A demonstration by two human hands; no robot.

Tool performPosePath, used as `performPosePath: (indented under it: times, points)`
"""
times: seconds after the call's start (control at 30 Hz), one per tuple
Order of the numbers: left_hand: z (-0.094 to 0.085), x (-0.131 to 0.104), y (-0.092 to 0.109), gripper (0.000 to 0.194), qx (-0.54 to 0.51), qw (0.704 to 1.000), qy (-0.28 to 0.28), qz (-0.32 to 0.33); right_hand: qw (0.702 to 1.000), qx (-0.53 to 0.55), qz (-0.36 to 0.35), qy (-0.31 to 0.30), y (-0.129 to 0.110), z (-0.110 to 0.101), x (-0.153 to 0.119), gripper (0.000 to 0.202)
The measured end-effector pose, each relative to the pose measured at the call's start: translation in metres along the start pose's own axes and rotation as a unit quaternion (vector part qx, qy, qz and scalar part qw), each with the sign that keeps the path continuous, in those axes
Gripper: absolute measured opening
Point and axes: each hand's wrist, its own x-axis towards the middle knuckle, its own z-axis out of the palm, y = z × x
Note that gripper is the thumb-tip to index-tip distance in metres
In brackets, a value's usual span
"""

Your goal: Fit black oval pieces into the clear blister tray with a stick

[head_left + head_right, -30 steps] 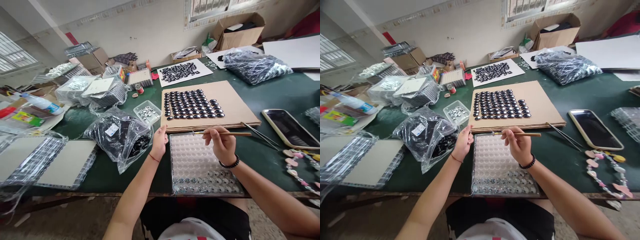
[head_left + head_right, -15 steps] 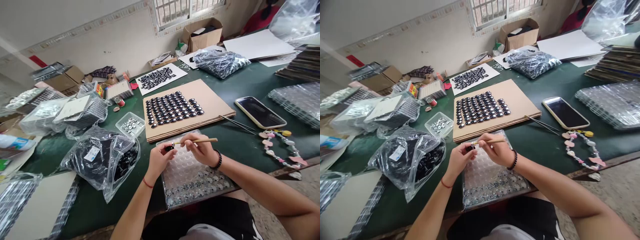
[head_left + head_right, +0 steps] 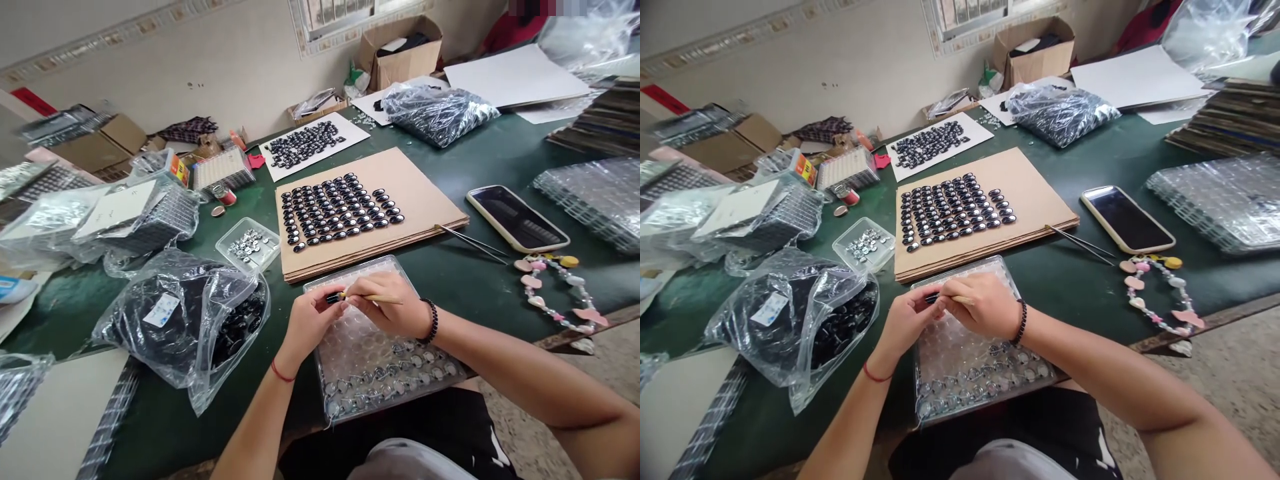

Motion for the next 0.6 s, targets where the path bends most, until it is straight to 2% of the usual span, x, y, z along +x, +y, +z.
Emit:
performPosePath:
  times: [0.17, 0.37, 0.6]
  points:
    - [0.0, -0.0002, -0.0021, 0.037, 0.039, 0.999, 0.0, 0.033, 0.999, -0.023, 0.01, -0.021, -0.0007, 0.0012, -0.0011, 0.019]
    - [-0.0001, 0.0016, -0.0026, 0.035, 0.068, 0.997, 0.018, 0.033, 0.999, -0.018, 0.025, -0.04, 0.0004, 0.0036, 0.0, 0.019]
    - [0.0029, 0.0011, -0.0018, 0.026, 0.071, 0.996, 0.023, 0.04, 0.998, -0.016, 0.011, -0.066, -0.0063, 0.0067, -0.001, 0.016]
